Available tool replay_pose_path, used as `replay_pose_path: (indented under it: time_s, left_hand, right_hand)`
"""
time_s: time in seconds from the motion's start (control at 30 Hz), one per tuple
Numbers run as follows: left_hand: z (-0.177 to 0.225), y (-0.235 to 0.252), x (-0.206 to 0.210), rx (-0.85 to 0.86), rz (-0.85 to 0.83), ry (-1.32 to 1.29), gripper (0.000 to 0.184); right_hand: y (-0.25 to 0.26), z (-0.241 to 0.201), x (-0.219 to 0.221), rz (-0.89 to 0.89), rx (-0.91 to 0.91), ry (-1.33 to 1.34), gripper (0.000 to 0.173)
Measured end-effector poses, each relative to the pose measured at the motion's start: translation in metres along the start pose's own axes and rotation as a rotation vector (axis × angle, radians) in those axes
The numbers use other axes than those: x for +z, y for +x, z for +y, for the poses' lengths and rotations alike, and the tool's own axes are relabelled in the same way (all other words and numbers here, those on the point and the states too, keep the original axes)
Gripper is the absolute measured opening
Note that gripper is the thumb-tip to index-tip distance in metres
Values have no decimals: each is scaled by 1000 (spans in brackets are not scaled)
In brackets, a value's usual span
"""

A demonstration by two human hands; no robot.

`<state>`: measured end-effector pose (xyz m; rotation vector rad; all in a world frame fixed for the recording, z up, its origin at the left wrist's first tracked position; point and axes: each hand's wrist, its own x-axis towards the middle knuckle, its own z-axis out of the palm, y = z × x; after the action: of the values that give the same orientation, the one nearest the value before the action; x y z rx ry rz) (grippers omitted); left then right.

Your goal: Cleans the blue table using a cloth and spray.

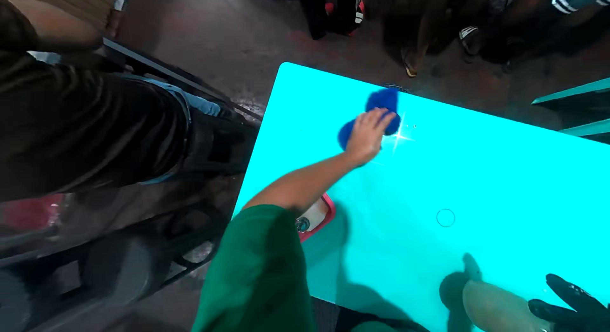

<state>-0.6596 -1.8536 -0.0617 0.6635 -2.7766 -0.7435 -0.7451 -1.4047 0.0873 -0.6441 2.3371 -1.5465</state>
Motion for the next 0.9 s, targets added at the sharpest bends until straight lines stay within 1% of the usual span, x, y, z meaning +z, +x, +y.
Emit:
replay_pose_path:
  time_s: [0.07, 0.13, 0.17, 0.23, 0.3, 0.33, 0.4, 0.47, 0.53, 0.6, 0.63, 0.7, 0.77, 0.83, 0.87, 0.9]
  left_hand:
    - [34, 3, 5, 81, -88, -241, 49]
    - [62, 7, -7, 72, -181, -506, 45]
    - [72, 7, -21, 39, -195, -597, 44]
    - [74, 5, -60, -49, -144, -680, 41]
    - [56, -4, -108, -228, -83, -673, 38]
    - [41, -13, -127, -366, -47, -652, 37]
    - [2, -36, -152, -657, 85, -611, 37]
    - [-28, -61, -165, -879, 268, -598, 40]
    - [-48, -80, -172, -1018, 431, -571, 41]
    - [-61, -94, -174, -1085, 486, -531, 42]
    - [-67, -98, -173, -1103, 474, -496, 41]
    - [-80, -104, -166, -1105, 362, -375, 43]
    - [-91, -110, -157, -1029, 201, -247, 54]
    - [-95, -111, -147, -959, 50, -121, 68]
    - [-95, -111, -145, -922, 3, -53, 71]
    - [-96, -111, -145, -899, -23, 4, 70]
  right_hand:
    - [0, -10, 9, -8, 5, 32, 33]
    - [-1, -8, 7, -66, -8, 68, 34]
    - [-1, -4, 3, -103, -23, 79, 34]
    - [4, -2, 3, -170, -16, 75, 35]
    - [13, -7, 10, -301, 40, 63, 37]
    - [19, -8, 17, -403, 72, 61, 42]
    - [31, -10, 43, -570, 113, 37, 49]
    - [43, -14, 75, -688, 148, 81, 48]
    - [52, -25, 107, -728, 244, 119, 47]
    - [56, -34, 135, -717, 304, 127, 45]
    - [57, -37, 145, -723, 312, 113, 46]
    - [59, -41, 157, -770, 265, 102, 46]
    - [60, -44, 160, -835, 163, 138, 44]
    - [59, -47, 163, -827, 101, 174, 42]
    - [57, -49, 165, -802, 92, 184, 41]
    - [54, -51, 167, -785, 84, 197, 40]
